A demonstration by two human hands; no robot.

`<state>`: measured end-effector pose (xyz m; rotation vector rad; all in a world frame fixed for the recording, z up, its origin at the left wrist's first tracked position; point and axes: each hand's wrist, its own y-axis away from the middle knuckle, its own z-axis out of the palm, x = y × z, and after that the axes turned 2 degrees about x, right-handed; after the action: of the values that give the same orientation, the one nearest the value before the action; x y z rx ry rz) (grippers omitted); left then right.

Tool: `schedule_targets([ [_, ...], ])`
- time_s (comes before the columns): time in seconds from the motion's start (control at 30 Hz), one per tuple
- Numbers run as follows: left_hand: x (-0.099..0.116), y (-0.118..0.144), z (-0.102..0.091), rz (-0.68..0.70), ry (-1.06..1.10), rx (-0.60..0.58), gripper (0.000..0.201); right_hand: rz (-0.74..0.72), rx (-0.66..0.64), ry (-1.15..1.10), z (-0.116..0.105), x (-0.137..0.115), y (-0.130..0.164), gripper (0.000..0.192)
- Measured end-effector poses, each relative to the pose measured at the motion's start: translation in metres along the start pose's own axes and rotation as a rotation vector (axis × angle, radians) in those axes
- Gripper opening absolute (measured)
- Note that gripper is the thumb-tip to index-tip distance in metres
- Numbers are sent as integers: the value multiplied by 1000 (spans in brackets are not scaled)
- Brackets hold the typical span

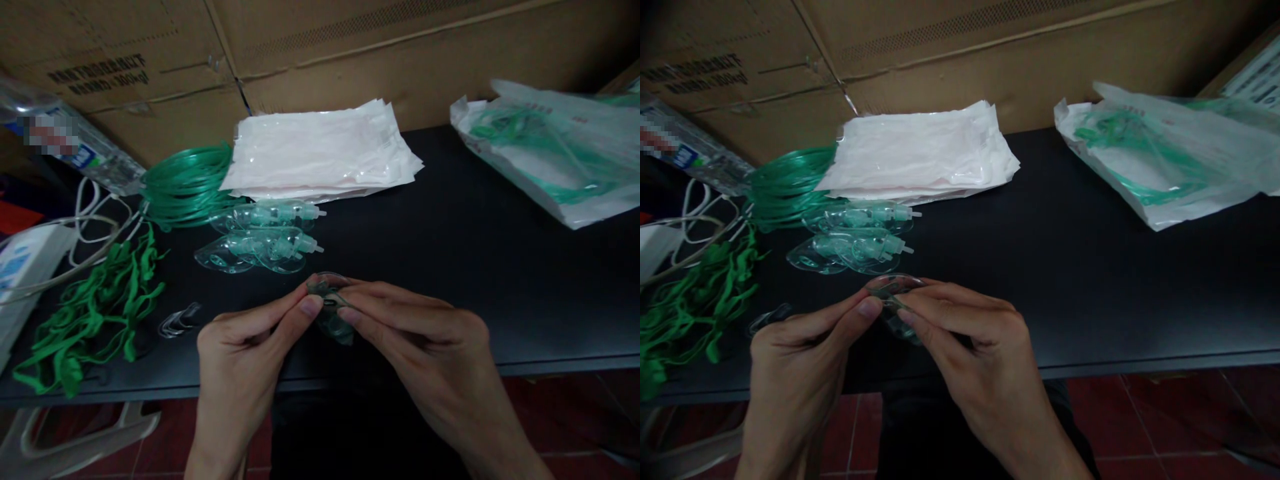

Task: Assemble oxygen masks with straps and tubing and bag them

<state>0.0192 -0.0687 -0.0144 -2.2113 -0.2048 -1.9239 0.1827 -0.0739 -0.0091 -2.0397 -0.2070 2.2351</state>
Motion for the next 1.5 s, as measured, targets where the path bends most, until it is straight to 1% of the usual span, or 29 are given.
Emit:
schedule_targets([
  [0.07, 0, 0, 0, -32, 24, -16, 16, 62, -28, -48, -2, 0, -2, 37],
  [0.17, 1, -1, 0, -26, 53, -47, 17, 130, -63, -114, -4, 1, -2, 33],
  [0.27, 3, -2, 0, -8, 57, -79, 21, 134, -76, -122, -5, 1, -1, 30],
  [0.4, 2, -4, -2, -24, 67, -127, 21, 127, -92, -121, -5, 1, -2, 30],
  [0.53, -4, -4, -5, -59, 143, -137, 16, 188, -127, -202, -5, -1, -6, 21],
  [0.63, -8, -5, -6, -62, 165, -127, 18, 218, -108, -242, -5, -3, -5, 17],
  [0.77, -10, -4, -7, -11, 125, -108, 18, 195, -91, -236, -3, -2, -1, 13],
  [0.9, -9, 1, -8, 88, -12, -88, 19, 115, -38, -206, 1, 0, 2, 12],
  [0.97, -7, 3, -9, 115, -57, -93, 22, 83, -41, -174, 1, 1, 2, 13],
  [1.03, -5, 3, -11, 118, -37, -147, 31, 87, -84, -184, -1, 2, 1, 13],
  [1.07, -3, 2, -12, 124, -14, -196, 34, 102, -112, -202, -3, 1, 1, 12],
  [1.13, -1, 0, -16, 135, 23, -331, 37, 152, -170, -238, -8, 0, -1, 6],
  [1.17, 0, -2, -18, 138, 34, -395, 35, 179, -196, -247, -10, -2, -1, 7],
  [1.27, 4, -7, -23, 113, 76, -534, 28, 245, -273, -268, -17, -9, -3, 15],
  [1.37, 12, -9, -24, 87, 128, -616, 31, 302, -355, -293, -23, -13, -1, 24],
  [1.4, 15, -9, -23, 74, 129, -644, 34, 326, -362, -278, -25, -12, 1, 27],
  [1.5, 22, -8, -19, 18, 100, -724, 38, 438, -303, -207, -25, -5, 5, 34],
])
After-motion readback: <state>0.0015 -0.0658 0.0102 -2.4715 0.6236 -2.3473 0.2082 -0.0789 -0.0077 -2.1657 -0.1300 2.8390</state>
